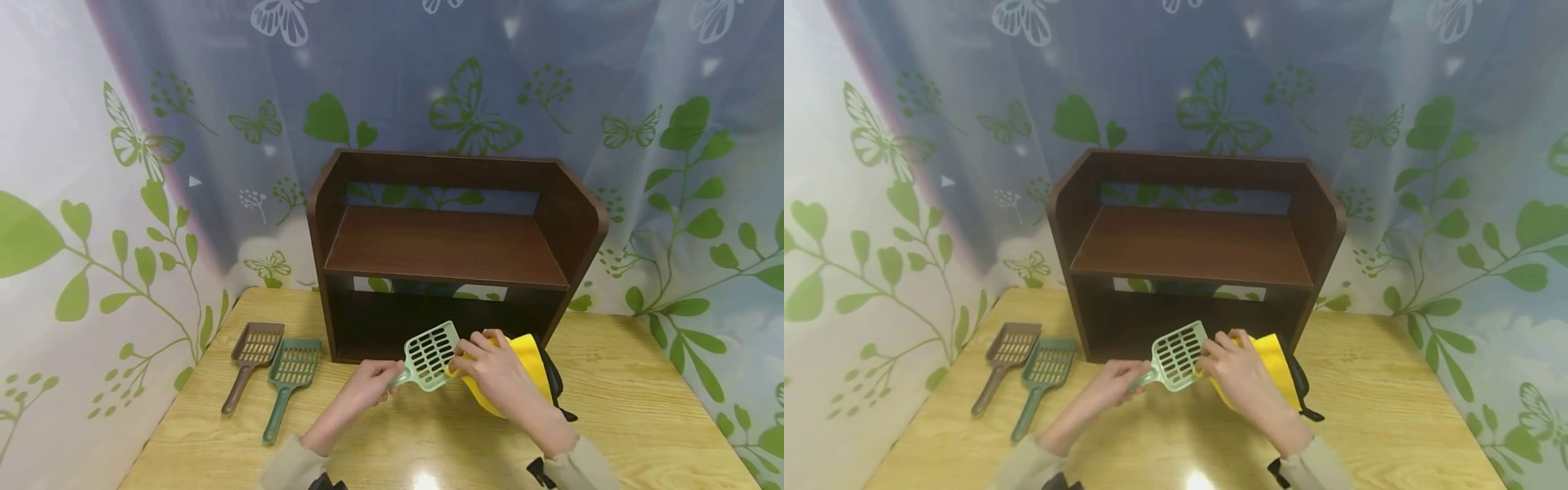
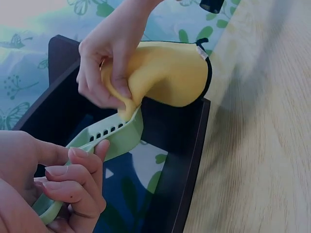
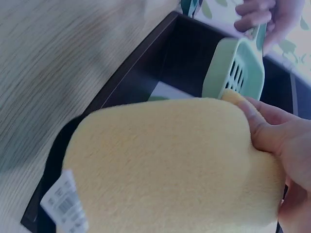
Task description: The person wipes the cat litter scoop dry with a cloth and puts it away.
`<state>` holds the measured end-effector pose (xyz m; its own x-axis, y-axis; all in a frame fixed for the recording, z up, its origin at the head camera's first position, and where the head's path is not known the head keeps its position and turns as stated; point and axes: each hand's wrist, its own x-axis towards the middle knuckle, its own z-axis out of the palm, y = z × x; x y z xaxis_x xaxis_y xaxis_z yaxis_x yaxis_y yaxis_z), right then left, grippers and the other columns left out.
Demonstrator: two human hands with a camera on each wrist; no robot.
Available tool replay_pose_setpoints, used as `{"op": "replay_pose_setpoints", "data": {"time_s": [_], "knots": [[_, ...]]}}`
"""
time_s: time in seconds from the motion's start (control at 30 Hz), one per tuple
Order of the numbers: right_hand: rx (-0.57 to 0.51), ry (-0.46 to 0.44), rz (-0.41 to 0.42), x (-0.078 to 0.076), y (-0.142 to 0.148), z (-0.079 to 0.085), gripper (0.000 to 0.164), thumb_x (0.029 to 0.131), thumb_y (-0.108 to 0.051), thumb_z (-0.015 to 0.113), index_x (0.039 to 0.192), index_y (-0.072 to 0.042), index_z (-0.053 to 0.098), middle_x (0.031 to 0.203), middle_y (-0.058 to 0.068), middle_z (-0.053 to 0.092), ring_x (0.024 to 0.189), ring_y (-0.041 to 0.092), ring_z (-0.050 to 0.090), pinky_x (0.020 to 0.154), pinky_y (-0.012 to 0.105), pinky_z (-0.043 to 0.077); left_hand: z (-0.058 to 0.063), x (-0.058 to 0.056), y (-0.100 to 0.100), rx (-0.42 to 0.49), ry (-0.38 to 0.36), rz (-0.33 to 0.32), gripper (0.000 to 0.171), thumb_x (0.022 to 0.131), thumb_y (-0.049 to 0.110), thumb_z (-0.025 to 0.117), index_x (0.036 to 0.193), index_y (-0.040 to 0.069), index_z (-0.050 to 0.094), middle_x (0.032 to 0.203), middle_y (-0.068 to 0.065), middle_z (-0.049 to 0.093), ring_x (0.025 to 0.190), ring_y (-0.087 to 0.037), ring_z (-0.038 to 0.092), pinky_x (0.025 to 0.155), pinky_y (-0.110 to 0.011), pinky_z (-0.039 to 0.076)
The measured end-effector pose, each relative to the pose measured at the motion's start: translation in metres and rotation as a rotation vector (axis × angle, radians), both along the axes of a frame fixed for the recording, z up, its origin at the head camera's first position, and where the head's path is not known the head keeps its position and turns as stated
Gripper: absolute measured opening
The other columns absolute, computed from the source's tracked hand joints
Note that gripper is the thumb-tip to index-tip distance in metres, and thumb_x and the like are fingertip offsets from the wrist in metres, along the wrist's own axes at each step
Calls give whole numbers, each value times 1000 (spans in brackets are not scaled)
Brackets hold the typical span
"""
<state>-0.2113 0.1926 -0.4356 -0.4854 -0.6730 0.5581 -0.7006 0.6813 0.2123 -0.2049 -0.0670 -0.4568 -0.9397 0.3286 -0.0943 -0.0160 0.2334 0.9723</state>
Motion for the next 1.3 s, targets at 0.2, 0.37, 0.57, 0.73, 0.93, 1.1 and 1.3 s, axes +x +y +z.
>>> {"op": "replay_pose_setpoints", "data": {"time_s": [0.2,0.37,0.57,0.73,0.93,1.1,1.3], "knots": [[-97,-9,-17,-4,17,-1,22,72,-13,86,88,-21,75,92,-5,62,85,17,52,87,45,45,-1,-1,-6,8,-30,6,42,107,34,52,108,-4,70,68,2,55,51,-5,33,48,-19,26],[-350,-79,-42,-7,25,-5,27,75,-2,85,95,-18,75,96,-4,66,84,16,53,80,32,43,-2,-4,-9,34,-42,3,45,108,34,49,122,-5,67,69,1,55,50,-4,31,48,-17,25],[-757,-249,-68,-8,31,-12,26,82,8,78,99,-10,74,97,1,70,90,13,62,83,9,45,0,-5,-11,80,-41,-13,51,108,36,49,133,-6,60,69,0,54,49,-4,30,48,-17,25],[-1014,-566,-42,-5,30,-18,13,95,0,68,106,-5,71,100,5,70,85,8,61,74,13,49,2,-4,-8,117,-48,-38,48,108,35,48,130,-6,62,69,2,52,50,-4,30,48,-16,26],[-1213,-841,-36,-3,22,-21,22,101,-11,63,117,4,63,104,-5,67,92,7,62,79,17,51,3,-3,1,131,-44,-93,45,108,34,48,124,-5,65,70,0,51,49,-4,29,46,-16,25],[-1295,-897,-43,-9,12,-22,25,102,-14,63,119,4,62,105,-6,68,96,9,62,82,18,51,5,-1,6,141,-55,-149,46,108,33,48,129,-4,64,70,0,53,47,-4,28,45,-16,24],[-1349,-909,-44,-18,5,-21,27,102,-17,63,121,2,62,104,-5,69,90,9,63,73,19,54,6,2,9,127,-77,-191,45,107,33,49,129,-3,66,69,3,57,47,-4,28,45,-15,23]]}}
